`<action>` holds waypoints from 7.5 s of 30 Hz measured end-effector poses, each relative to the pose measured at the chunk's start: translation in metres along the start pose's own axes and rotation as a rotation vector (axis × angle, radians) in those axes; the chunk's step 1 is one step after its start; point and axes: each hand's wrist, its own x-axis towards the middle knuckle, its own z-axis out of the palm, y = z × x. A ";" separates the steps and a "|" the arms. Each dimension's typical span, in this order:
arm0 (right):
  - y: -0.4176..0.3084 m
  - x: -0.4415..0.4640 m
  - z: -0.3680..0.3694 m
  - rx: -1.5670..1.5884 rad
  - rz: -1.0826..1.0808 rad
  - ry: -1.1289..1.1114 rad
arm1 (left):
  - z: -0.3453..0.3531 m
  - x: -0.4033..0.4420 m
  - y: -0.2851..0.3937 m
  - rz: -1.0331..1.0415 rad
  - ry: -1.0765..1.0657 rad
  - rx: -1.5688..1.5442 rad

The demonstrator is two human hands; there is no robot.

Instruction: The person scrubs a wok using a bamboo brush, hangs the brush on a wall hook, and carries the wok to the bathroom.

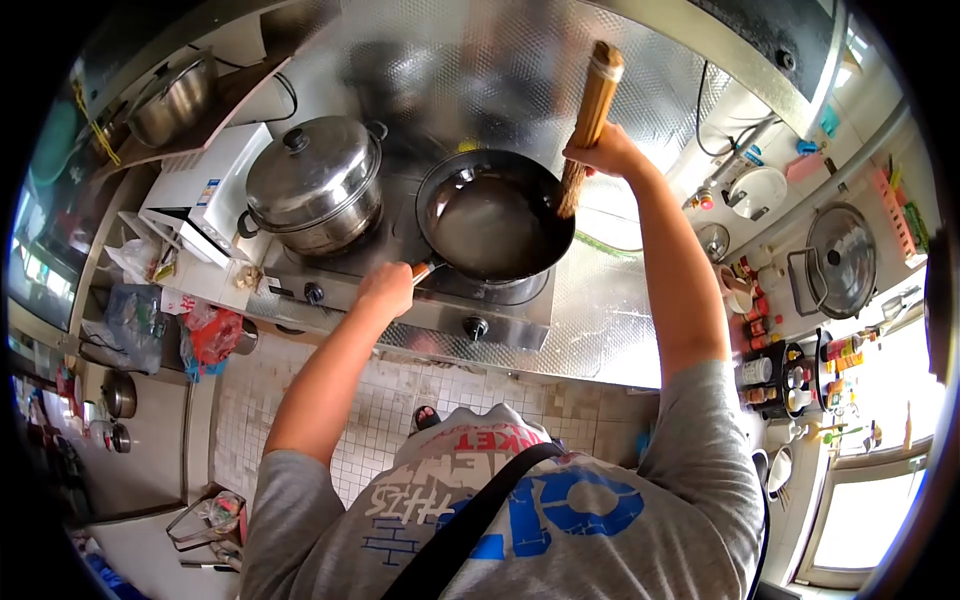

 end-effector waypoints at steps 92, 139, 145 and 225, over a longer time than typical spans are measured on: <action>0.059 0.000 0.012 0.234 0.170 0.068 | 0.007 0.004 -0.004 0.029 0.016 -0.032; 0.066 0.010 0.030 0.058 -0.086 0.263 | 0.003 -0.002 0.000 0.000 0.007 -0.022; 0.023 -0.021 -0.014 0.290 0.125 -0.100 | 0.004 0.000 0.000 0.016 0.024 -0.008; 0.023 -0.123 0.105 0.055 -0.292 0.217 | -0.001 -0.006 0.008 -0.045 0.001 0.013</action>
